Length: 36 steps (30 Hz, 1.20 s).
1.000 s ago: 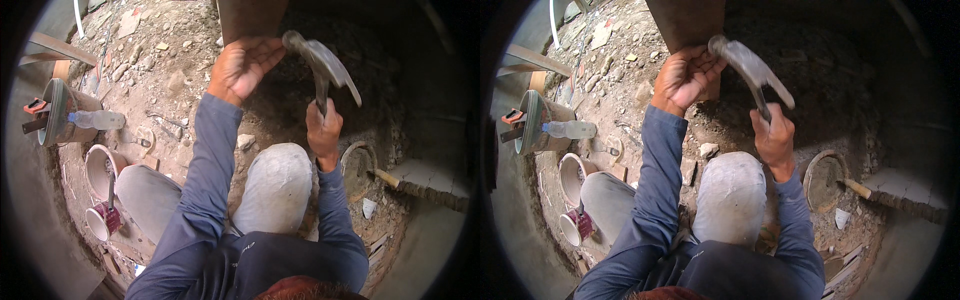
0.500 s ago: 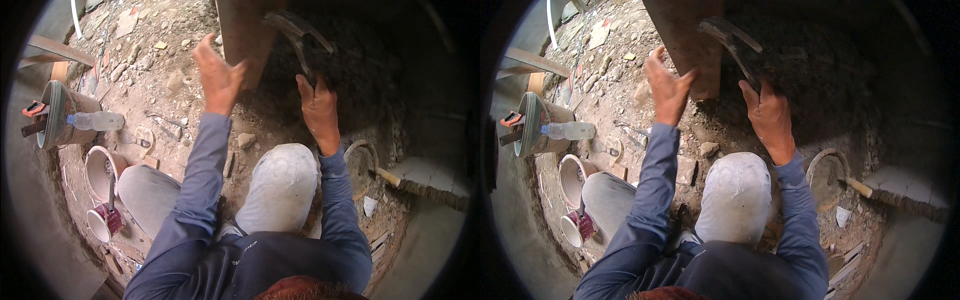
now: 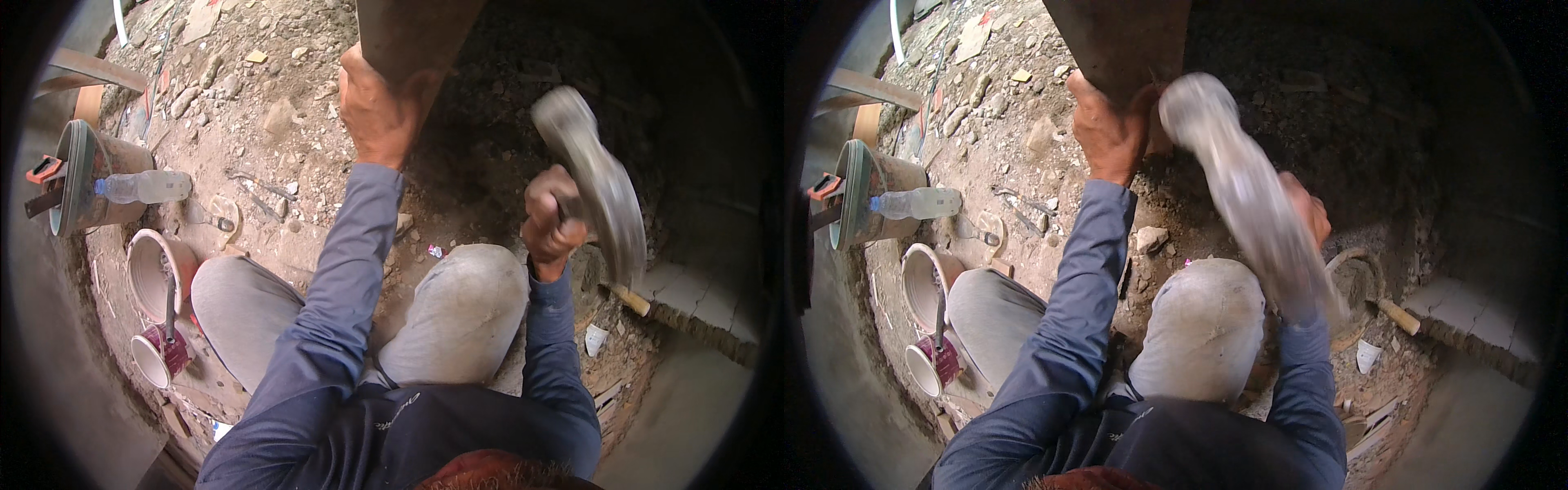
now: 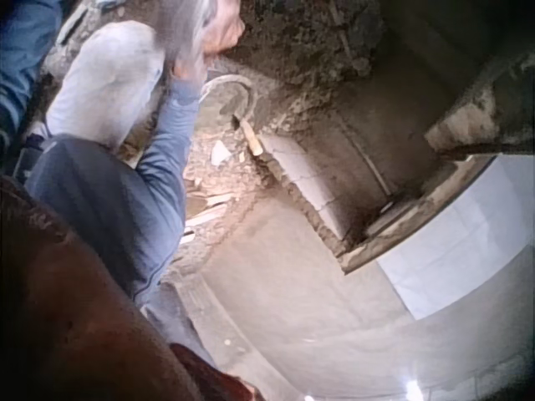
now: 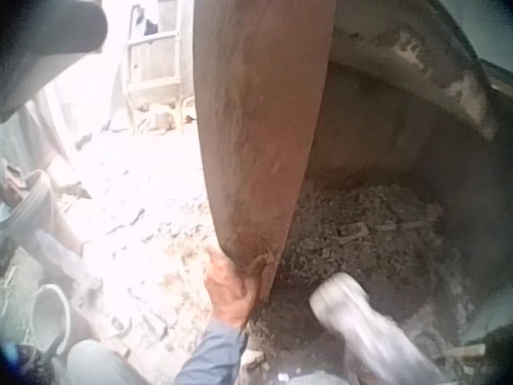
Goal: The person applies adhesive to a wooden board and a wall surface using a trowel, then hammers the board into place.
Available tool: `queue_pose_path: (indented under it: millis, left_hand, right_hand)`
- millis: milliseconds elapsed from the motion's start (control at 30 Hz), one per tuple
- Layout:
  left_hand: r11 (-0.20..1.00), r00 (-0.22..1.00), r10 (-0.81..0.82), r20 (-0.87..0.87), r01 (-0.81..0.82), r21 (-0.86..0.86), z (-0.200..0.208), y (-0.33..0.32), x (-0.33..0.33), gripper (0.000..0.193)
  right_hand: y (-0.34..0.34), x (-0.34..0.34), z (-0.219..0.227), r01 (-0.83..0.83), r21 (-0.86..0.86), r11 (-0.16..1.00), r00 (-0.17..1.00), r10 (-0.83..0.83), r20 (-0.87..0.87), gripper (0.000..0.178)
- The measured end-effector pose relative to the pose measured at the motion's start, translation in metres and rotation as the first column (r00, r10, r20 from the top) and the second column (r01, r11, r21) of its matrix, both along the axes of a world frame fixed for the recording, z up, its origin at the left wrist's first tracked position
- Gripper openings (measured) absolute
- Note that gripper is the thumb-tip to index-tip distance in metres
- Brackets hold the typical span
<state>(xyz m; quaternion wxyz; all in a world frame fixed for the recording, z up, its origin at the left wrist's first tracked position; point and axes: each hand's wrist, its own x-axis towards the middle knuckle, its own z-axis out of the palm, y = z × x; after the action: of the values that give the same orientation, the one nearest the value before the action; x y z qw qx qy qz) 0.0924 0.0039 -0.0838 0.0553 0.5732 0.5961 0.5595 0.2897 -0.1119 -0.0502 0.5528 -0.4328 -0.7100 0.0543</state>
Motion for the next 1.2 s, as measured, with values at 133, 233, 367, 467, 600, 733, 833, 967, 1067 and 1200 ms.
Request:
queue_pose_path:
  millis: [133, 233, 367, 467, 600, 733, 833, 967, 1067, 1200]
  left_hand:
    - [1.0, 1.0, 0.0, 0.012, 0.0, -0.013, 0.008, -0.002, 0.005, 0.074]
    - [0.996, 0.998, 0.065, -0.008, -0.065, -0.064, 0.007, -0.001, 0.002, 0.074]
    - [1.0, 1.0, 0.012, -0.003, -0.012, 0.018, 0.004, 0.0, 0.0, 0.07]
    - [0.999, 0.999, -0.027, 0.025, 0.026, 0.023, 0.005, -0.001, 0.0, 0.07]
    - [0.997, 0.999, -0.005, 0.043, 0.008, -0.077, 0.005, -0.001, 0.002, 0.072]
    - [0.999, 0.999, -0.043, 0.009, 0.043, -0.023, 0.003, -0.002, 0.0, 0.073]
    - [0.995, 0.992, -0.068, 0.103, 0.075, -0.065, 0.0, 0.0, -0.002, 0.073]
    - [0.998, 0.999, -0.009, 0.046, 0.012, -0.062, 0.006, -0.001, 0.001, 0.072]
    - [0.999, 0.999, -0.034, 0.023, 0.033, 0.017, 0.004, 0.0, 0.002, 0.072]
    - [1.0, 0.999, -0.023, 0.027, 0.023, 0.002, 0.005, -0.002, -0.002, 0.07]
  right_hand:
    - [0.006, 0.016, -0.018, 0.038, -0.016, 0.999, 0.981, -0.035, 0.193, 0.033]
    - [0.009, 0.009, -0.007, 0.142, -0.195, 0.97, 0.957, -0.085, 0.278, 0.016]
    - [-0.009, 0.012, -0.007, 0.022, -0.037, 0.999, 0.998, -0.02, 0.056, 0.035]
    - [-0.005, 0.016, -0.01, -0.359, 0.026, 0.933, 0.902, 0.354, -0.245, 0.049]
    - [0.016, 0.016, -0.033, 0.265, -0.266, 0.927, 0.859, -0.102, 0.502, 0.024]
    - [-0.008, 0.017, -0.043, 0.125, -0.163, 0.979, 0.977, -0.092, 0.195, 0.034]
    - [-0.022, 0.02, -0.023, 0.097, -0.11, 0.989, 0.994, -0.09, 0.068, 0.034]
    - [-0.008, 0.014, 0.003, 0.066, 0.019, 0.998, 0.975, -0.068, 0.212, 0.022]
    - [0.0, 0.013, 0.009, 0.198, -0.251, 0.948, 0.903, -0.077, 0.423, 0.027]
    - [-0.006, 0.009, 0.021, 0.114, 0.068, 0.991, 0.931, -0.131, 0.341, 0.021]
